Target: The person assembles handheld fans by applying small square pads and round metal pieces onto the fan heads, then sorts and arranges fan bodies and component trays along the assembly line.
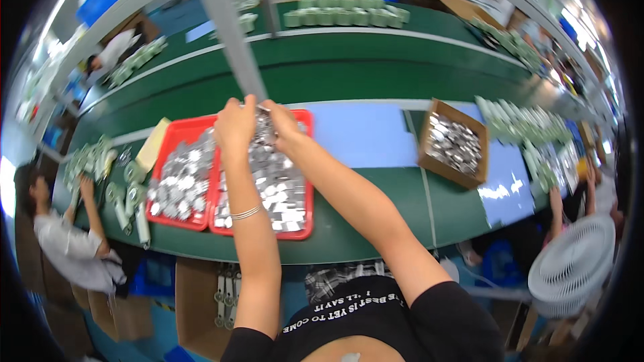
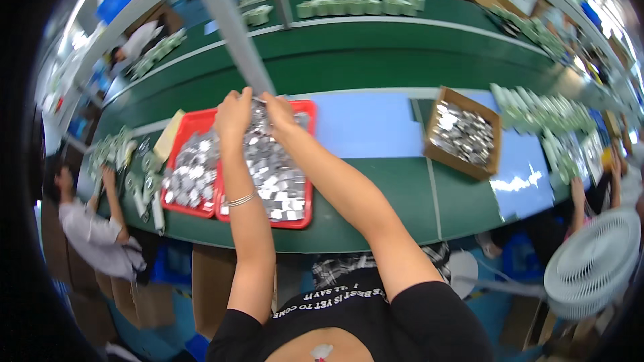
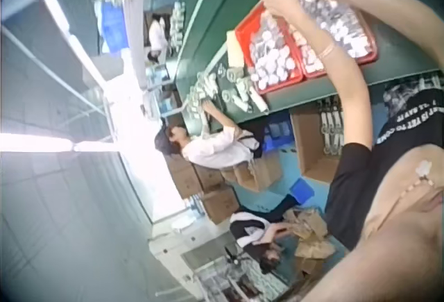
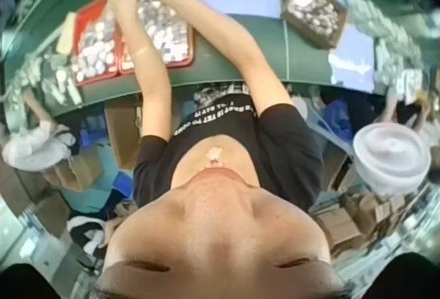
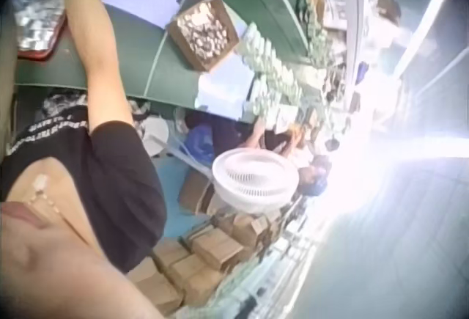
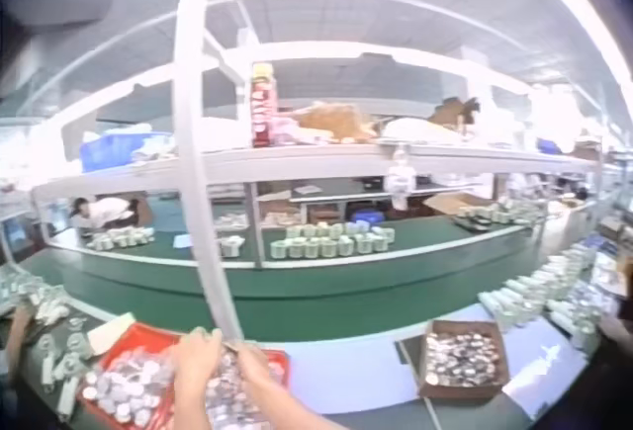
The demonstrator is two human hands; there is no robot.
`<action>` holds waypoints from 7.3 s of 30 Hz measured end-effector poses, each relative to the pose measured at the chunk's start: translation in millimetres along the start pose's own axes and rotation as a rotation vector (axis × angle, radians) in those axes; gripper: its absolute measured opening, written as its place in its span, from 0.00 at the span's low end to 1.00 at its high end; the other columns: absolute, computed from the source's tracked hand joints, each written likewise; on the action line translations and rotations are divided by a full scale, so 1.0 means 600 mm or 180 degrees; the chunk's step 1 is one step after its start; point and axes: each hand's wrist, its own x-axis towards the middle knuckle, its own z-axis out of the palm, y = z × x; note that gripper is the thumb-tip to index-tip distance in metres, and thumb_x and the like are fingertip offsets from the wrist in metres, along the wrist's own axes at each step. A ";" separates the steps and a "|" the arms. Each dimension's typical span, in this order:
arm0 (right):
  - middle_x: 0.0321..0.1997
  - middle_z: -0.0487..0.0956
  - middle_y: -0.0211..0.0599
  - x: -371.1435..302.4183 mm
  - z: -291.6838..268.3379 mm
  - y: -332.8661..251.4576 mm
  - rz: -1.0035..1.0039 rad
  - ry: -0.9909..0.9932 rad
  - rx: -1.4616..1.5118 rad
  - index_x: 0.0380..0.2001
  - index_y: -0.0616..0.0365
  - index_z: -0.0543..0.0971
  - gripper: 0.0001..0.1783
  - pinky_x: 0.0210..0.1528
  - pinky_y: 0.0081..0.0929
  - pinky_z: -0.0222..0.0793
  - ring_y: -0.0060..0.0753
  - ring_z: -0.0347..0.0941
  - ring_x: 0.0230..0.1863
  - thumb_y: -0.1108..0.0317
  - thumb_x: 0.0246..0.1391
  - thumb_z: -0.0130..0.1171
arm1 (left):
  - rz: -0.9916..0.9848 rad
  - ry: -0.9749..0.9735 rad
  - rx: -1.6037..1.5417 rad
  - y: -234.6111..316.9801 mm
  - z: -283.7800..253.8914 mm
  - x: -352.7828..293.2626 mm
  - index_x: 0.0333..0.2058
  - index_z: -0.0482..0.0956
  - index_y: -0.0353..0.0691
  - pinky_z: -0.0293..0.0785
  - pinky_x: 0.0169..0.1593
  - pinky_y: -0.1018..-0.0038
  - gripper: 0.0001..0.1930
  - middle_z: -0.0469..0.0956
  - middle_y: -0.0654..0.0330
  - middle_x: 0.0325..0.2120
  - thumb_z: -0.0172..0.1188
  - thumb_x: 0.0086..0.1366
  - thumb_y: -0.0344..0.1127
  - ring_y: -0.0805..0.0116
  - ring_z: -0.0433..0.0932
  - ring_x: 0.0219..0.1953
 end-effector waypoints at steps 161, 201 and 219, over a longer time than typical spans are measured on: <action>0.56 0.75 0.50 0.080 -0.108 0.021 -0.2642 -0.0938 -0.5857 0.46 0.62 0.80 0.20 0.64 0.44 0.57 0.53 0.67 0.60 0.58 0.59 0.56 | 0.0876 0.1365 -0.1406 -0.229 0.069 -0.148 0.53 0.70 0.33 0.61 0.61 0.56 0.20 0.69 0.44 0.53 0.57 0.66 0.37 0.45 0.66 0.57; 0.43 0.77 0.62 0.062 -0.117 0.038 -0.1801 -0.0729 -0.5582 0.44 0.61 0.78 0.27 0.52 0.48 0.68 0.62 0.73 0.48 0.48 0.53 0.57 | -0.0344 0.1440 -0.0748 -0.083 0.249 -0.156 0.60 0.60 0.26 0.46 0.68 0.51 0.29 0.61 0.41 0.62 0.45 0.71 0.45 0.44 0.54 0.68; 0.38 0.81 0.62 0.026 -0.086 0.023 -0.1241 -0.0769 -0.5181 0.44 0.68 0.75 0.28 0.49 0.49 0.71 0.62 0.78 0.43 0.53 0.50 0.58 | -0.0436 0.1668 -0.0971 -0.081 0.256 -0.145 0.61 0.61 0.30 0.46 0.68 0.55 0.27 0.62 0.42 0.61 0.42 0.73 0.45 0.47 0.57 0.66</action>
